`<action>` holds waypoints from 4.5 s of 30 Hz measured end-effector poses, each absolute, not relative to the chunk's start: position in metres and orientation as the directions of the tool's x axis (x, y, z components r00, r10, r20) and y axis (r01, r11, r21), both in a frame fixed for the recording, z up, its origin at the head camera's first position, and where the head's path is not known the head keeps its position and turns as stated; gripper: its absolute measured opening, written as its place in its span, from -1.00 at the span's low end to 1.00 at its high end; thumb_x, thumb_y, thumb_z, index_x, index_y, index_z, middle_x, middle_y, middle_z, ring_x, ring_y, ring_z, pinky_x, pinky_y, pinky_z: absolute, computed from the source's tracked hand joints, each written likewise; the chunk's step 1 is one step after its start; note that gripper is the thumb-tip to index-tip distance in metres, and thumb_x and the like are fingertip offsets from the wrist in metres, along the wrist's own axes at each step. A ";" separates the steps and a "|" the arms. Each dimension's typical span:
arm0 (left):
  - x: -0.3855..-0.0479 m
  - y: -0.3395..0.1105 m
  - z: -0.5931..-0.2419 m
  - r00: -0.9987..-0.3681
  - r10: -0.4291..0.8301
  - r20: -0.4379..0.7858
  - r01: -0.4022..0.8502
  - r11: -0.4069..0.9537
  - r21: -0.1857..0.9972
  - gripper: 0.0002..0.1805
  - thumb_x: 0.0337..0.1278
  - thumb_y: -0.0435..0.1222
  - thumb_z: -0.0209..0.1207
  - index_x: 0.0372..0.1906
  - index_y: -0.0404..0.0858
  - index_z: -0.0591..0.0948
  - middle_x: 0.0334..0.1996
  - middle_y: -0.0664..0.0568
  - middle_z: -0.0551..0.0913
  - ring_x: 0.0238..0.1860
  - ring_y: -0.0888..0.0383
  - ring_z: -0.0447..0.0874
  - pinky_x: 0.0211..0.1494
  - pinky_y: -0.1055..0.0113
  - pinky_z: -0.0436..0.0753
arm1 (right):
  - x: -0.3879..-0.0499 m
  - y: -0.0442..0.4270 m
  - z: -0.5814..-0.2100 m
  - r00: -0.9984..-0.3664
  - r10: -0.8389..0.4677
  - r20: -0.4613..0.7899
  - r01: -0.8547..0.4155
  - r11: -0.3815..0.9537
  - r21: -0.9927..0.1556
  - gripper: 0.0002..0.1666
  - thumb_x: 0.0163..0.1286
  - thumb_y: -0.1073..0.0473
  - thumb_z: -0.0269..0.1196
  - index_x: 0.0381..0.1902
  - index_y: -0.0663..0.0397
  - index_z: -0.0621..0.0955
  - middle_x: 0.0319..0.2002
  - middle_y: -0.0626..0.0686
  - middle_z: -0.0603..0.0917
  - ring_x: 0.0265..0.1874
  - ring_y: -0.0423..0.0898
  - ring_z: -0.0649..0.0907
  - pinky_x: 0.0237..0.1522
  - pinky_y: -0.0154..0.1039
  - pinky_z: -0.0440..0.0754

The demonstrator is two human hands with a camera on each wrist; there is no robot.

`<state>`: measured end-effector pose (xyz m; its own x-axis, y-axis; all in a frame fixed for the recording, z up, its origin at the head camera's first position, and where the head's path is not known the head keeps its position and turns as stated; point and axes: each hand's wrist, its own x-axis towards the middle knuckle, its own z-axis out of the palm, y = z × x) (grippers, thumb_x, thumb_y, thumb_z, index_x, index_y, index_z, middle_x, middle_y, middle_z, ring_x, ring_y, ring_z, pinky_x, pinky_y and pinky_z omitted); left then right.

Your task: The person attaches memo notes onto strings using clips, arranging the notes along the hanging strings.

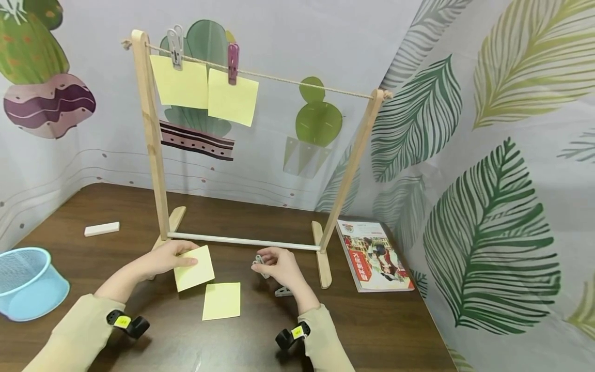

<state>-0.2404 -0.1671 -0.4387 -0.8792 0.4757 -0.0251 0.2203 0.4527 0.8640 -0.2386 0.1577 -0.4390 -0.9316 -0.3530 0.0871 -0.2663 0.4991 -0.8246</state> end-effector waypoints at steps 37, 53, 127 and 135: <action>-0.270 -0.092 -0.334 -0.947 0.206 0.247 0.304 0.315 0.899 -0.69 0.26 -0.22 0.25 -0.02 -0.35 0.67 -0.10 -0.17 0.73 -0.13 0.11 0.66 -0.05 0.29 0.58 | -0.284 0.192 -0.274 -0.857 -0.393 0.334 -0.463 0.300 -0.834 -0.59 0.31 0.37 0.27 0.09 0.46 0.50 -0.10 0.28 0.67 -0.24 -0.30 0.66 -0.14 -0.41 0.60; -0.285 -0.058 -0.259 -0.934 0.091 0.346 0.356 0.143 0.923 -0.65 0.18 -0.25 0.32 0.00 -0.37 0.69 -0.05 -0.22 0.73 -0.19 0.28 0.66 -0.11 0.40 0.56 | -0.288 0.176 -0.183 -0.802 -0.289 0.522 -0.591 0.258 -0.764 -0.60 0.33 0.40 0.24 0.09 0.49 0.51 -0.31 -0.29 0.67 -0.23 -0.28 0.64 -0.06 -0.42 0.58; -0.309 -0.019 -0.168 -0.923 -0.090 0.375 0.384 -0.129 0.914 -0.63 0.20 -0.31 0.29 0.06 -0.42 0.64 0.01 -0.22 0.69 -0.04 0.18 0.65 0.02 0.39 0.58 | -0.309 0.135 -0.063 -0.904 -0.163 0.396 -0.427 0.423 -0.799 -0.64 0.34 0.21 0.30 0.05 0.23 0.62 -0.33 -0.09 0.71 -0.28 -0.24 0.65 0.00 -0.31 0.59; -0.310 -0.020 -0.169 -0.922 -0.081 0.380 0.387 -0.126 0.913 -0.64 0.19 -0.31 0.30 0.04 -0.42 0.65 -0.01 -0.21 0.70 -0.08 0.20 0.65 -0.01 0.41 0.58 | -0.308 0.136 -0.063 -0.909 -0.171 0.380 -0.416 0.404 -0.815 -0.60 0.33 0.21 0.32 0.09 0.25 0.62 -0.34 -0.09 0.72 -0.30 -0.24 0.65 -0.04 -0.32 0.60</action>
<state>-0.3096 -0.0201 -0.1693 -0.9216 -0.0811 0.3796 0.3873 -0.1265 0.9132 -0.3085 0.1364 -0.0633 -0.9092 -0.1706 0.3797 -0.4160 0.4041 -0.8146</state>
